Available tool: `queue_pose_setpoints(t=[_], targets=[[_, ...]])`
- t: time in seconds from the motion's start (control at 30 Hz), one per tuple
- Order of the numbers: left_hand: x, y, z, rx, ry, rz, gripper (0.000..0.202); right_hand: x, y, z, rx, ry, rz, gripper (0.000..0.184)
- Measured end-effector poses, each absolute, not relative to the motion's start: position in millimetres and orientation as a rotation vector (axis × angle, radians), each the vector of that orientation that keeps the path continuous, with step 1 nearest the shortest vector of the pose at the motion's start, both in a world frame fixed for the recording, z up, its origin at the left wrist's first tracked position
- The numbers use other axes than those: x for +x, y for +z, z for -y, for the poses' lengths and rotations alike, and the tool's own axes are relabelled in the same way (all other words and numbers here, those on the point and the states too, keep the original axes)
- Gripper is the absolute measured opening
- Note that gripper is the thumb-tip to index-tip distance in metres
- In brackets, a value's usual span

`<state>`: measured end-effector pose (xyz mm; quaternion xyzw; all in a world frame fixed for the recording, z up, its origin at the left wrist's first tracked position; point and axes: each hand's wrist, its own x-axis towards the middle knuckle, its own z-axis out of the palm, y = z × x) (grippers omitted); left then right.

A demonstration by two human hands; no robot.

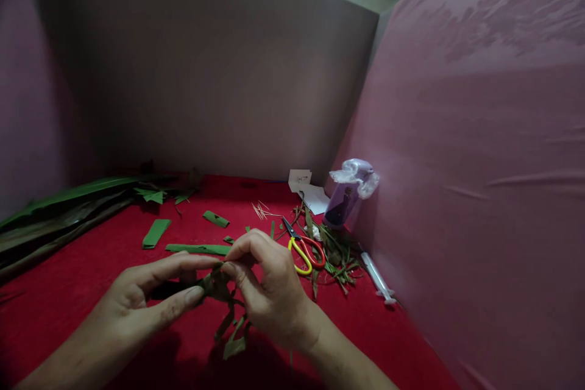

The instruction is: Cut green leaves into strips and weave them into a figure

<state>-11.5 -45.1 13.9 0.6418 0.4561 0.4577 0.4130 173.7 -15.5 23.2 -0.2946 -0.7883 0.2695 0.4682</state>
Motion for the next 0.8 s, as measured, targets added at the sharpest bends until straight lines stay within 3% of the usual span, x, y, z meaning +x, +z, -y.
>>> queue_pose_setpoints(t=[0.13,0.23,0.8], targets=[[-11.2,14.3,44.0,1.567,1.141,-1.093,0.03,173.6,22.4,15.3,-0.687,0.706,1.921,0.004],[-12.1,13.1,42.2,1.515,1.168,-1.05,0.026,173.5,21.7,14.6,-0.693,0.707,1.925,0.012],[-7.6,3.9,38.8,1.623,1.198,-1.22,0.025,165.4,6.8,15.0,-0.698,-0.081,1.994,0.011]])
